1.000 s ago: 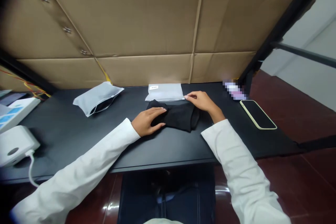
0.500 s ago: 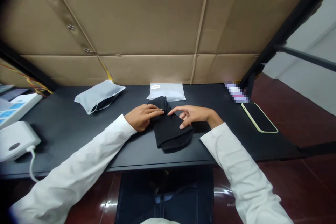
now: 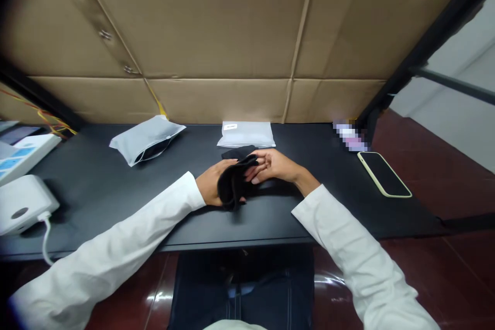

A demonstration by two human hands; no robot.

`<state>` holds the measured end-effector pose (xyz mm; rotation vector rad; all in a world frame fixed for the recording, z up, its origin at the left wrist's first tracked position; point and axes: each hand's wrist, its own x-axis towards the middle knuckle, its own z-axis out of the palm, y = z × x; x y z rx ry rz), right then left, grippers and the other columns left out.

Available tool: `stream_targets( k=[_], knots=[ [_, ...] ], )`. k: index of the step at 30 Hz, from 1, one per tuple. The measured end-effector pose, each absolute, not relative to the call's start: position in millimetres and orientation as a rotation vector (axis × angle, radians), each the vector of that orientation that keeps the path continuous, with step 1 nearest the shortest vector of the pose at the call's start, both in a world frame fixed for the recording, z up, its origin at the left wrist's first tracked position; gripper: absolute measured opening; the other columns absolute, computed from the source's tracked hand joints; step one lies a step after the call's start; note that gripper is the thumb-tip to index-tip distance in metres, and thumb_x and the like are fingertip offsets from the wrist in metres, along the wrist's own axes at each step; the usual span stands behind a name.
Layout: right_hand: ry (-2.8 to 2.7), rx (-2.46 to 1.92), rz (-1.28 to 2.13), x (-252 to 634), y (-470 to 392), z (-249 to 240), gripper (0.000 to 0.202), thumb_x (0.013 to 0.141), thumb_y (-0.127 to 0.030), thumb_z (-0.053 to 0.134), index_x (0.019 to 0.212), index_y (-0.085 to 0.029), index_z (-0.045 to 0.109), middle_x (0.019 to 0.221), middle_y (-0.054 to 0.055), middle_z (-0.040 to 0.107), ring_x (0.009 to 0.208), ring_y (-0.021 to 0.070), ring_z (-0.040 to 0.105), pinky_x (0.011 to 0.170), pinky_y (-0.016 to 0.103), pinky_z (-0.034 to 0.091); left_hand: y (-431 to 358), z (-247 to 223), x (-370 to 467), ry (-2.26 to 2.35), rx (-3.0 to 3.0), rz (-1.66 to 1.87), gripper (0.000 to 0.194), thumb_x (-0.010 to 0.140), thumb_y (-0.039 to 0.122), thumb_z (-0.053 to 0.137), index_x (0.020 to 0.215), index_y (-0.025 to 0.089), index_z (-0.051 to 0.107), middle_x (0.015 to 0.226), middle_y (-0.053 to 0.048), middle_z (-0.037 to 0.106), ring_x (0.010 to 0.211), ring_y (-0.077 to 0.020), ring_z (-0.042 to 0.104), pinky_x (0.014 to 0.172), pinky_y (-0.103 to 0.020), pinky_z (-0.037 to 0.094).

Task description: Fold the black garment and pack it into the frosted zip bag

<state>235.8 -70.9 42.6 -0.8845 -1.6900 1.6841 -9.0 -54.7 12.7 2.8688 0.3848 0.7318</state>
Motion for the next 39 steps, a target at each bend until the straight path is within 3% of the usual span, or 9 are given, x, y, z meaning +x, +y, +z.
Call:
stream_targets(
  k=[3,6,9,15,19,22,26,31,39],
  knots=[
    [-1.730,-1.147,1.231,232.6,-67.3,42.5,0.033,0.063,-0.038,0.083,0.083,-0.015,0.070,0.073,0.001,0.065,0.063,0.0149,0.059,0.060,0.029,0.047,-59.0,17.6,-7.3,0.444,2.645,0.731,0.021,0.088,0.035,0.057,0.083,0.017,0.068,0.096,-0.009,0.070,0.101,-0.0262,0.064,0.097,-0.042,0.048],
    [-1.723,-1.299,1.046,234.5,-62.7,37.2,0.037,0.066,-0.051,0.079,0.069,-0.016,0.066,0.065,-0.001,0.059,0.063,0.0150,0.054,0.060,0.030,0.044,-61.7,22.7,-7.0,0.698,2.320,0.779,0.040,0.092,0.042,0.051,0.059,0.018,0.054,0.062,-0.002,0.056,0.059,-0.0158,0.055,0.061,-0.030,0.046],
    [-1.722,-1.333,0.990,237.5,-58.8,31.5,0.040,0.066,-0.054,0.078,0.076,-0.017,0.068,0.073,0.001,0.061,0.069,0.0156,0.054,0.065,0.030,0.045,-63.9,24.0,-5.7,0.759,2.118,0.752,0.051,0.093,0.049,0.046,0.052,0.019,0.040,0.051,0.002,0.039,0.048,-0.0114,0.038,0.050,-0.027,0.033],
    [-1.767,-1.166,1.004,237.6,-59.8,34.6,0.079,0.066,-0.045,0.082,0.136,-0.024,0.052,0.119,0.008,0.063,0.102,0.0209,0.058,0.082,0.033,0.048,-70.2,22.0,-0.8,0.780,1.856,0.696,0.053,0.090,0.057,0.048,0.054,0.018,0.042,0.051,0.002,0.039,0.050,-0.0105,0.036,0.047,-0.026,0.030],
    [-1.942,-1.103,1.075,238.7,-64.9,42.8,0.067,0.070,-0.042,0.080,0.132,-0.029,0.057,0.136,0.006,0.057,0.121,0.0242,0.053,0.096,0.037,0.044,-72.8,21.9,1.9,0.820,1.855,0.712,0.047,0.085,0.054,0.059,0.058,0.016,0.049,0.054,0.002,0.045,0.051,-0.0104,0.043,0.049,-0.024,0.034],
    [-1.977,-1.149,1.067,244.5,-65.2,45.8,0.061,0.067,-0.042,0.082,0.124,-0.027,0.064,0.128,0.006,0.063,0.113,0.0252,0.058,0.094,0.038,0.045,-72.4,23.4,2.8,0.840,1.867,0.833,0.035,0.079,0.048,0.069,0.088,0.016,0.059,0.068,0.002,0.059,0.062,-0.0136,0.054,0.057,-0.024,0.043],
    [-1.974,-1.201,1.040,252.7,-64.0,47.1,0.062,0.061,-0.043,0.085,0.118,-0.025,0.068,0.119,0.006,0.067,0.098,0.0238,0.061,0.086,0.037,0.048,-70.6,26.8,2.3,0.819,1.898,0.891,0.064,0.077,0.041,0.073,0.131,0.023,0.044,0.093,-0.001,0.068,0.076,-0.0168,0.063,0.073,-0.028,0.050],
    [-2.078,-1.276,0.886,255.8,-68.8,54.6,0.065,0.062,-0.046,0.084,0.121,-0.027,0.067,0.115,0.005,0.068,0.086,0.0200,0.058,0.080,0.035,0.047,-67.9,28.0,2.9,0.898,1.996,0.866,0.032,0.082,0.044,0.068,0.104,0.021,0.063,0.099,-0.001,0.067,0.085,-0.0177,0.061,0.082,-0.029,0.047],
    [-2.176,-1.199,0.859,257.3,-73.1,61.5,0.055,0.061,-0.050,0.084,0.109,-0.025,0.071,0.110,0.004,0.068,0.093,0.0225,0.058,0.085,0.035,0.045,-61.4,21.3,7.0,1.017,1.885,0.943,0.028,0.086,0.047,0.060,0.086,0.019,0.059,0.076,0.003,0.060,0.071,-0.0133,0.053,0.068,-0.024,0.042]
  ],
)
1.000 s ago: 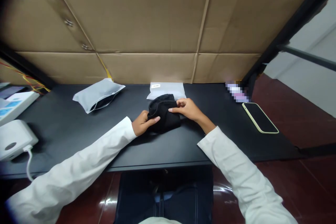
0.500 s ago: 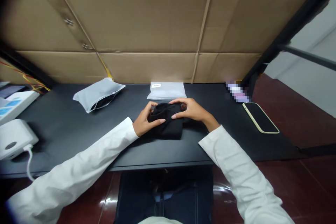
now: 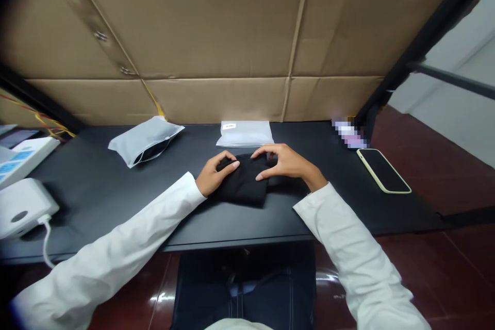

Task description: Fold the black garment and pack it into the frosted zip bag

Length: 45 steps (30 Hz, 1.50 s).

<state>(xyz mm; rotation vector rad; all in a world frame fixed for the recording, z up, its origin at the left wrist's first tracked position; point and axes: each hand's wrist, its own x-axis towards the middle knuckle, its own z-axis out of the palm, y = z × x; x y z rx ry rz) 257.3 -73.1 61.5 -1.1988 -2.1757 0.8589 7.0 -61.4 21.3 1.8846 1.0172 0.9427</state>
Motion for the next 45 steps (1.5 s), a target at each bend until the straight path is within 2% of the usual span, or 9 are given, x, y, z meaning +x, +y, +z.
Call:
stream_targets(
  k=[10,15,21,26,29,32,35,40,45],
  knots=[
    [-2.253,-1.114,0.841,260.2,-75.4,64.5,0.031,0.072,-0.048,0.076,0.070,-0.020,0.062,0.129,0.008,0.059,0.118,0.0287,0.055,0.102,0.041,0.039,-65.4,25.0,6.1,1.011,1.949,0.918,0.032,0.080,0.050,0.068,0.087,0.019,0.064,0.078,0.002,0.062,0.073,-0.0144,0.055,0.072,-0.025,0.043],
    [-2.155,-1.114,0.838,255.8,-79.2,67.8,0.027,0.081,-0.047,0.066,0.078,-0.021,0.061,0.101,0.007,0.068,0.099,0.0254,0.061,0.092,0.038,0.044,-63.7,24.4,5.2,0.938,1.872,0.858,0.036,0.084,0.051,0.062,0.073,0.016,0.061,0.066,0.003,0.056,0.065,-0.0124,0.051,0.063,-0.023,0.040],
    [-1.979,-1.159,0.927,252.0,-78.4,61.9,0.027,0.081,-0.045,0.065,0.078,-0.020,0.055,0.076,0.000,0.059,0.073,0.0164,0.055,0.072,0.030,0.044,-62.5,25.5,7.6,0.997,1.847,0.950,0.034,0.087,0.048,0.059,0.072,0.017,0.053,0.064,0.004,0.049,0.062,-0.0110,0.047,0.061,-0.023,0.038],
    [-1.912,-1.191,1.080,253.3,-68.8,46.9,0.030,0.071,-0.037,0.074,0.088,-0.020,0.056,0.087,0.001,0.060,0.077,0.0156,0.059,0.071,0.029,0.048,-63.6,16.7,13.2,1.173,1.818,1.022,0.032,0.078,0.044,0.071,0.092,0.021,0.054,0.063,0.007,0.052,0.058,-0.0118,0.050,0.060,-0.024,0.042],
    [-1.947,-1.264,1.017,249.8,-66.4,40.7,0.042,0.071,-0.036,0.074,0.107,-0.020,0.060,0.101,0.005,0.064,0.083,0.0171,0.059,0.075,0.031,0.049,-62.1,11.1,13.7,1.215,1.943,1.142,0.039,0.073,0.039,0.077,0.101,0.021,0.057,0.088,0.000,0.064,0.081,-0.0173,0.060,0.079,-0.030,0.048],
    [-1.985,-1.327,0.923,244.4,-66.9,36.9,0.059,0.074,-0.043,0.074,0.126,-0.023,0.058,0.116,0.008,0.064,0.098,0.0214,0.059,0.086,0.036,0.048,-57.8,9.0,11.2,1.119,2.114,1.031,0.035,0.079,0.034,0.072,0.109,0.021,0.061,0.111,-0.005,0.066,0.102,-0.0218,0.061,0.094,-0.036,0.047],
    [-2.051,-1.336,1.010,241.3,-68.0,36.2,0.073,0.069,-0.050,0.078,0.134,-0.024,0.055,0.120,0.009,0.063,0.106,0.0236,0.059,0.093,0.038,0.045,-55.9,10.4,9.6,1.000,2.132,0.867,0.026,0.085,0.035,0.066,0.107,0.021,0.065,0.106,-0.003,0.070,0.098,-0.0208,0.065,0.092,-0.035,0.049],
    [-2.272,-1.291,1.256,236.8,-73.3,45.4,0.075,0.056,-0.053,0.085,0.120,-0.019,0.066,0.088,0.002,0.064,0.080,0.0175,0.056,0.073,0.029,0.044,-64.6,13.2,11.2,0.723,2.169,0.825,0.028,0.080,0.040,0.074,0.096,0.018,0.065,0.088,-0.001,0.071,0.081,-0.0160,0.067,0.079,-0.027,0.051],
    [-2.370,-1.254,1.379,226.7,-79.7,55.7,0.057,0.062,-0.059,0.079,0.099,-0.016,0.069,0.064,-0.007,0.046,0.060,0.0097,0.038,0.056,0.024,0.029,-69.8,7.6,12.5,0.532,2.314,0.847,0.023,0.089,0.039,0.064,0.101,0.019,0.059,0.092,-0.004,0.069,0.084,-0.0156,0.067,0.077,-0.025,0.051]
  ],
)
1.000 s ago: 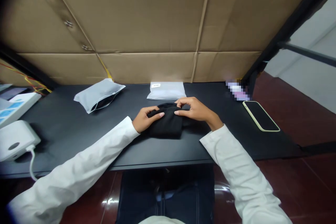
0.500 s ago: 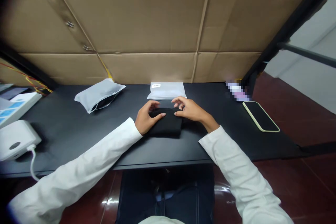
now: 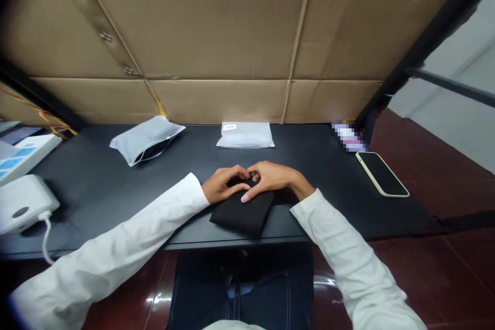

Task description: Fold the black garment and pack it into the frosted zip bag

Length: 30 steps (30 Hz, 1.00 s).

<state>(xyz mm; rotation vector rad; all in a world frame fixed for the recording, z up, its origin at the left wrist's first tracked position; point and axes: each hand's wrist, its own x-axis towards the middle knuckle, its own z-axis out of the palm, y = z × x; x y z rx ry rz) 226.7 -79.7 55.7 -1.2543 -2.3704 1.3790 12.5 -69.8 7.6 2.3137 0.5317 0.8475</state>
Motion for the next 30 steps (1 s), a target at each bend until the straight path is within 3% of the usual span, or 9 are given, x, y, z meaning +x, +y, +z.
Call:
stream_targets(
  k=[5,9,15,18,21,26,30],
  knots=[
    [-2.438,-1.264,1.432,221.9,-77.1,55.9,0.048,0.062,-0.059,0.079,0.077,-0.015,0.066,0.063,-0.006,0.048,0.060,0.0098,0.040,0.056,0.024,0.029,-67.9,7.2,18.5,0.447,2.427,0.770,0.020,0.096,0.037,0.053,0.107,0.019,0.055,0.094,-0.005,0.067,0.086,-0.0163,0.066,0.078,-0.026,0.051],
    [-2.393,-1.273,1.503,223.4,-73.1,52.6,0.042,0.058,-0.051,0.083,0.067,-0.015,0.062,0.061,-0.006,0.051,0.060,0.0096,0.044,0.055,0.023,0.032,-64.8,13.2,23.8,0.424,2.494,0.704,0.023,0.097,0.039,0.051,0.106,0.018,0.055,0.089,-0.003,0.065,0.080,-0.0147,0.062,0.075,-0.026,0.049],
    [-1.893,-1.237,1.858,242.5,-67.4,48.1,0.031,0.063,-0.039,0.079,0.077,-0.014,0.069,0.064,-0.004,0.062,0.055,0.0098,0.051,0.053,0.023,0.038,-36.6,13.9,14.5,0.713,3.007,0.925,0.025,0.098,0.031,0.045,0.098,0.015,0.065,0.105,-0.012,0.065,0.100,-0.0250,0.057,0.088,-0.041,0.045],
    [-1.468,-1.182,1.739,252.2,-62.6,46.3,0.025,0.064,-0.033,0.079,0.078,-0.014,0.069,0.066,-0.002,0.065,0.055,0.0100,0.056,0.053,0.022,0.042,-15.4,10.4,4.3,0.897,3.193,0.916,0.025,0.095,0.023,0.046,0.105,0.014,0.066,0.125,-0.015,0.060,0.118,-0.0303,0.052,0.096,-0.046,0.042],
    [-1.045,-1.047,1.455,255.5,-56.7,46.3,0.022,0.064,-0.031,0.079,0.077,-0.016,0.068,0.069,-0.003,0.068,0.061,0.0107,0.060,0.057,0.021,0.046,0.5,7.8,-2.2,0.965,3.300,0.849,0.027,0.091,0.015,0.047,0.110,0.012,0.067,0.133,-0.016,0.057,0.124,-0.0306,0.049,0.099,-0.046,0.041],
    [-0.660,-0.832,1.301,251.5,-47.5,45.7,0.022,0.066,-0.027,0.077,0.084,-0.018,0.068,0.079,-0.003,0.072,0.068,0.0123,0.065,0.061,0.022,0.053,16.9,6.8,-0.9,0.889,3.420,0.789,0.027,0.090,0.008,0.044,0.100,0.011,0.069,0.105,-0.014,0.068,0.100,-0.0263,0.058,0.084,-0.042,0.045],
    [-0.493,-0.822,1.215,246.7,-41.8,39.7,0.023,0.060,-0.018,0.079,0.077,-0.018,0.065,0.073,-0.004,0.070,0.064,0.0103,0.063,0.055,0.020,0.053,30.9,6.0,0.8,0.876,3.455,0.844,0.027,0.091,0.007,0.044,0.081,0.012,0.068,0.085,-0.012,0.065,0.082,-0.0235,0.055,0.072,-0.039,0.042]
  ],
)
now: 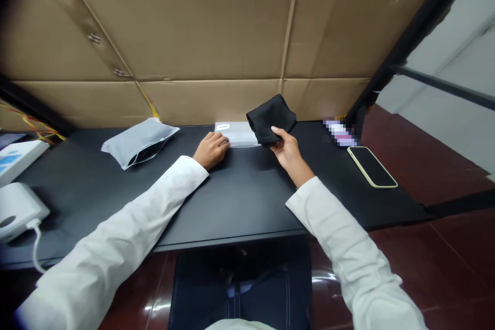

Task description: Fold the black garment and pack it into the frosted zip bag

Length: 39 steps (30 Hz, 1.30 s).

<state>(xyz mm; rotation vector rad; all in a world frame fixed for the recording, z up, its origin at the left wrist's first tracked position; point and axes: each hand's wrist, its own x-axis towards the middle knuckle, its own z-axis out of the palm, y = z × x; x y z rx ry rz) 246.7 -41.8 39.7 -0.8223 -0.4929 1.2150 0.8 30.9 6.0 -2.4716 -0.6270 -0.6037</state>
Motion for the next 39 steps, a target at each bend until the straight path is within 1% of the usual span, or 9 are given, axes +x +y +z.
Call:
stream_targets(
  k=[5,11,15,18,21,25,28,35,39],
  knots=[
    [-0.419,-0.864,1.124,240.8,-39.0,32.2,0.027,0.053,-0.016,0.080,0.071,-0.019,0.059,0.068,-0.006,0.065,0.064,0.0098,0.061,0.053,0.019,0.051,45.2,6.3,1.6,-0.538,-2.506,-0.583,0.030,0.093,0.009,0.044,0.074,0.013,0.066,0.087,-0.012,0.064,0.089,-0.0242,0.053,0.075,-0.039,0.042],
    [-0.460,-1.166,0.783,239.6,-34.8,18.2,0.021,0.060,-0.026,0.069,0.074,-0.023,0.054,0.074,-0.002,0.063,0.073,0.0172,0.064,0.054,0.026,0.051,46.6,8.6,6.2,-0.603,-2.548,-0.563,0.035,0.096,0.009,0.035,0.112,0.008,0.066,0.110,-0.018,0.063,0.104,-0.0275,0.054,0.088,-0.044,0.042],
    [-0.805,-1.340,0.325,237.7,-40.7,11.3,0.033,0.075,-0.038,0.058,0.102,-0.019,0.059,0.097,0.008,0.066,0.096,0.0261,0.063,0.079,0.039,0.054,43.3,11.3,7.2,-0.662,-2.624,-0.613,0.047,0.091,0.006,0.036,0.135,0.010,0.053,0.130,-0.018,0.056,0.118,-0.0297,0.051,0.099,-0.046,0.039],
    [-1.169,-1.375,-0.039,233.8,-52.9,12.0,0.050,0.084,-0.043,0.055,0.126,-0.016,0.054,0.115,0.015,0.061,0.111,0.0301,0.056,0.095,0.045,0.048,43.7,11.3,6.9,-0.678,-2.644,-0.608,0.051,0.089,0.004,0.038,0.138,0.011,0.051,0.135,-0.016,0.055,0.123,-0.0300,0.049,0.103,-0.046,0.036],
    [-1.582,-1.276,-0.250,229.6,-61.5,11.3,0.050,0.088,-0.036,0.052,0.135,-0.017,0.053,0.117,0.016,0.057,0.113,0.0314,0.053,0.098,0.047,0.045,46.9,8.8,5.6,-0.659,-2.663,-0.647,0.047,0.090,0.007,0.041,0.134,0.014,0.054,0.135,-0.014,0.056,0.128,-0.0293,0.046,0.106,-0.045,0.034],
    [-2.186,-1.122,-0.293,224.9,-56.5,6.2,0.041,0.096,-0.021,0.039,0.130,-0.028,0.060,0.099,0.009,0.059,0.101,0.0231,0.057,0.097,0.041,0.046,50.6,5.5,2.7,-0.586,-2.751,-0.736,0.035,0.096,0.023,0.045,0.128,0.018,0.059,0.133,-0.012,0.058,0.130,-0.0265,0.045,0.108,-0.043,0.033],
    [-2.484,-1.035,-0.247,221.6,-47.0,6.6,0.046,0.099,-0.016,0.032,0.130,-0.034,0.060,0.099,0.005,0.061,0.099,0.0187,0.057,0.098,0.038,0.046,51.5,3.9,0.6,-0.562,-2.800,-0.776,0.037,0.099,0.029,0.042,0.132,0.018,0.054,0.135,-0.010,0.057,0.130,-0.0245,0.046,0.109,-0.041,0.032],
    [-2.532,-0.994,-0.152,223.6,-28.4,17.4,0.042,0.102,-0.023,0.030,0.129,-0.031,0.061,0.121,0.005,0.061,0.113,0.0196,0.055,0.101,0.038,0.044,52.0,3.9,-2.6,-0.651,-2.831,-0.840,0.050,0.097,0.042,0.048,0.138,0.014,0.048,0.142,-0.014,0.051,0.132,-0.0274,0.044,0.109,-0.042,0.034],
    [-2.538,-0.933,-0.116,230.9,-18.5,13.6,0.036,0.100,-0.026,0.039,0.128,-0.030,0.061,0.123,0.007,0.062,0.111,0.0208,0.056,0.098,0.038,0.045,50.6,5.8,-3.4,-0.671,-2.809,-0.916,0.053,0.093,0.037,0.055,0.141,0.016,0.045,0.143,-0.017,0.050,0.133,-0.0280,0.043,0.107,-0.046,0.036]
  ],
)
